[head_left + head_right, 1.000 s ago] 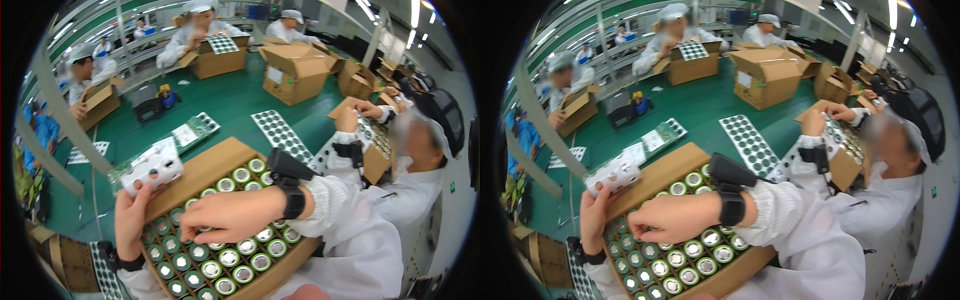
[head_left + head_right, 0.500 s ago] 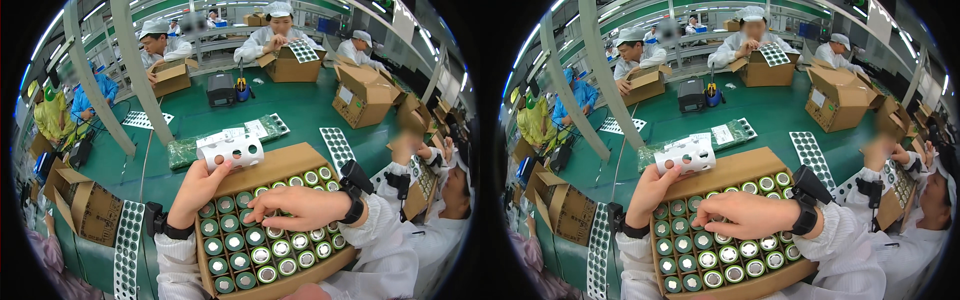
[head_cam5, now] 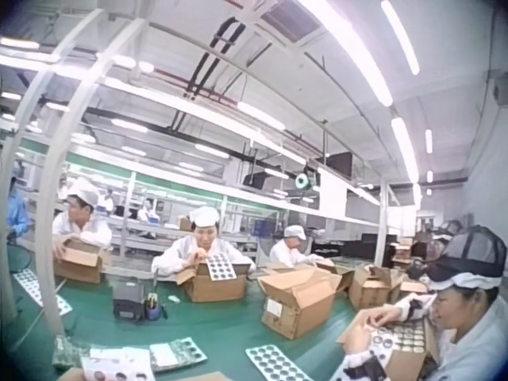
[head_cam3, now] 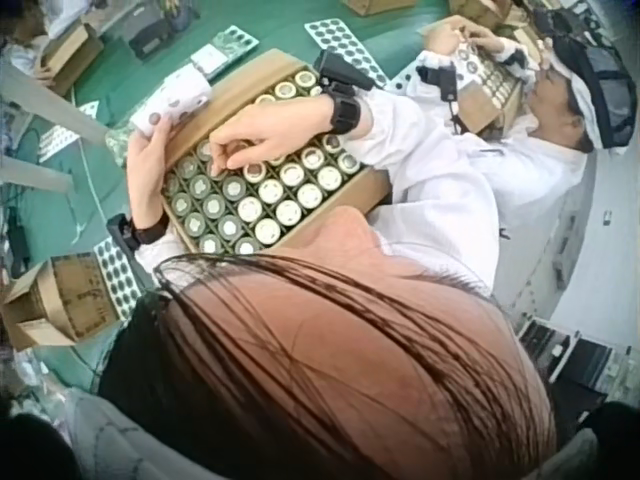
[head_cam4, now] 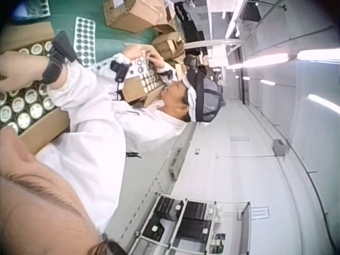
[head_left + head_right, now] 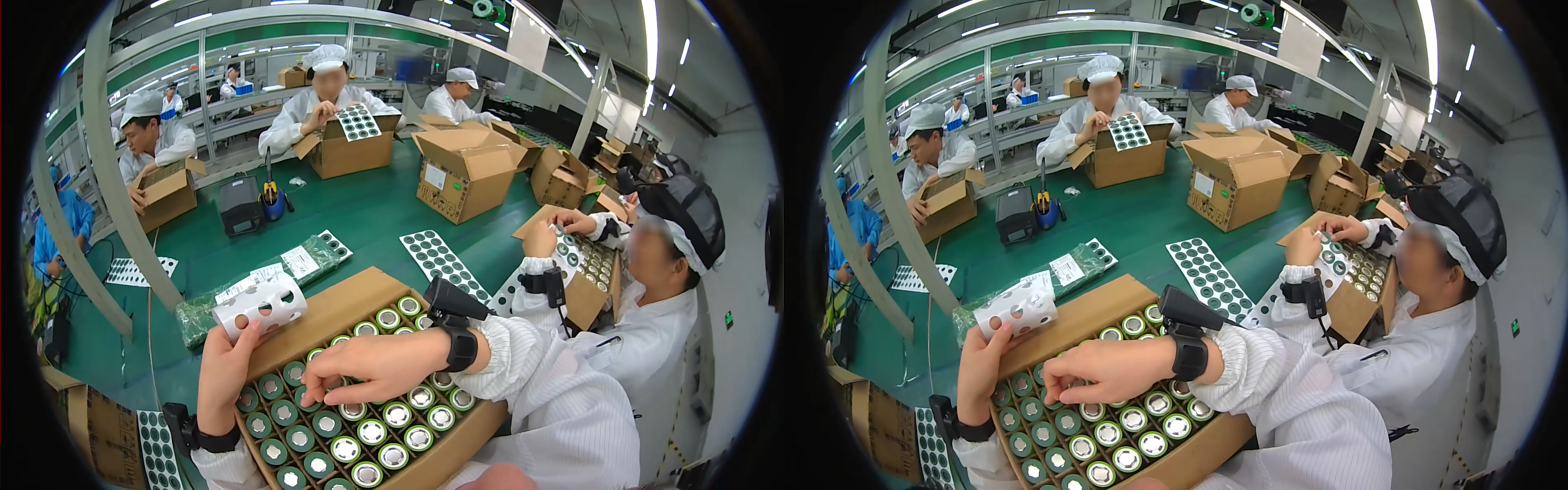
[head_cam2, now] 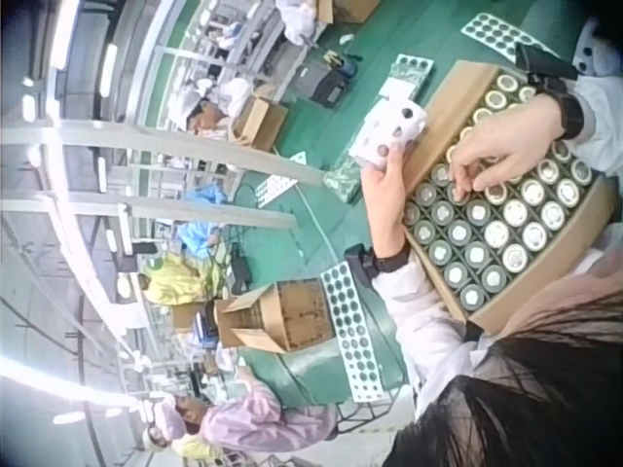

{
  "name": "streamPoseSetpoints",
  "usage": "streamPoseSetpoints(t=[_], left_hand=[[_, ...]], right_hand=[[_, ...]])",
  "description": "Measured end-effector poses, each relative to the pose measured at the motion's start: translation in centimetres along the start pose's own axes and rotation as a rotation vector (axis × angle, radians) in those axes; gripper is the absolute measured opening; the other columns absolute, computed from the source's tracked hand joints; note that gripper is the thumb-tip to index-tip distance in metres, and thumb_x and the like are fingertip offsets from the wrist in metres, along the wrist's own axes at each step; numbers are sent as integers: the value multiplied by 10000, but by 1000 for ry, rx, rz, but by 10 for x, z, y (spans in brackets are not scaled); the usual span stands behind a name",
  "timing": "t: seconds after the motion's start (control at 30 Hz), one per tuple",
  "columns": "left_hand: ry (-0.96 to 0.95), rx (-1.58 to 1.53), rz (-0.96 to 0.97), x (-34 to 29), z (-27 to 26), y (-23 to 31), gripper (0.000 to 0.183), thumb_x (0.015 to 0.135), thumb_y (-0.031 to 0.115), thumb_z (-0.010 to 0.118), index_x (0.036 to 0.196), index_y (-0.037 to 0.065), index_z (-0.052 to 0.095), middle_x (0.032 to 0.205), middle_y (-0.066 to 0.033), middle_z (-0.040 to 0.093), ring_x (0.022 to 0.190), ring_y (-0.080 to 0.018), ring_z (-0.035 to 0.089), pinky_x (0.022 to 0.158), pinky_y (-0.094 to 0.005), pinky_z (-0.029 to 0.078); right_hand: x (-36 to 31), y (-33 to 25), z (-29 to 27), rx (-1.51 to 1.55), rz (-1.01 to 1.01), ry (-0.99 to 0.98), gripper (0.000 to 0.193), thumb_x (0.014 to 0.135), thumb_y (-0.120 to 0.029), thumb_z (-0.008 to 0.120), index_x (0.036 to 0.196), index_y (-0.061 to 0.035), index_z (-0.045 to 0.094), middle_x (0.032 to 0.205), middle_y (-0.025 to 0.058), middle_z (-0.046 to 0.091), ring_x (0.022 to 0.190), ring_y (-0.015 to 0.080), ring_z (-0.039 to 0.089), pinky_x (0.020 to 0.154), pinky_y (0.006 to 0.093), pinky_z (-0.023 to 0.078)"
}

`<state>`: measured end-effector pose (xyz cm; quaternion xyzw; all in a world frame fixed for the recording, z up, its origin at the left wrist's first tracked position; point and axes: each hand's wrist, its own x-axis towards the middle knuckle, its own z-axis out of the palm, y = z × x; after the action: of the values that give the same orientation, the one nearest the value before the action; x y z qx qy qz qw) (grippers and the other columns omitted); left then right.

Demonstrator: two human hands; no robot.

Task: Placing circular insulation stickers onto the terminals of cylindrical battery cells arranged in a grid inside a box.

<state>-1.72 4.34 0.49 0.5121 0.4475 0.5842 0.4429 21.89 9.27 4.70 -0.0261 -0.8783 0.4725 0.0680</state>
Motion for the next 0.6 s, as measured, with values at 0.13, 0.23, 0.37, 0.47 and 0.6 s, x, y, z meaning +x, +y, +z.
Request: streamPoseSetpoints(t=[0.13, 0.23, 0.37, 0.47, 0.6], left_hand=[[-30, 16, -4, -2, -1, 0, 248, 973, 85, 518, 1168, -66, 547, 1181, -121, 611, 1049, -236, 624, 943, -349, 514], [-34, 4, -6, -3, -2, -1, 244, 975, 83, 511, 1166, -66, 543, 1187, -121, 605, 1053, -242, 621, 950, -358, 512], [-31, -43, 0, -1, 2, 2, 264, 979, 100, 528, 1163, -79, 591, 1135, -110, 633, 1051, -177, 614, 954, -306, 483], [-10, -46, 0, 1, -1, -5, 249, 977, 94, 529, 1148, -77, 589, 1136, -107, 631, 1045, -179, 619, 949, -309, 487], [-12, -38, 1, -2, -4, -5, 243, 977, 92, 528, 1144, -78, 577, 1146, -110, 625, 1036, -189, 624, 940, -314, 494]], right_hand=[[-1, -2, 1, 1, -5, 3, 160, 940, -127, 557, 1052, -14, 549, 1090, 60, 668, 857, 166, 639, 771, 310, 510], [-1, -2, 0, -17, -17, -9, 162, 939, -129, 559, 1054, -15, 549, 1087, 60, 668, 860, 167, 639, 768, 312, 509], [-1, 2, 0, -21, -17, 5, 159, 940, -137, 560, 1048, -20, 556, 1082, 63, 668, 865, 172, 641, 768, 319, 506], [-2, 1, 0, -14, -17, 17, 158, 943, -147, 558, 1041, -23, 564, 1071, 71, 665, 874, 183, 640, 776, 325, 502], [0, 6, 1, -37, -63, 13, 170, 950, -170, 549, 1029, -21, 572, 1022, 92, 648, 903, 217, 625, 803, 342, 490]])
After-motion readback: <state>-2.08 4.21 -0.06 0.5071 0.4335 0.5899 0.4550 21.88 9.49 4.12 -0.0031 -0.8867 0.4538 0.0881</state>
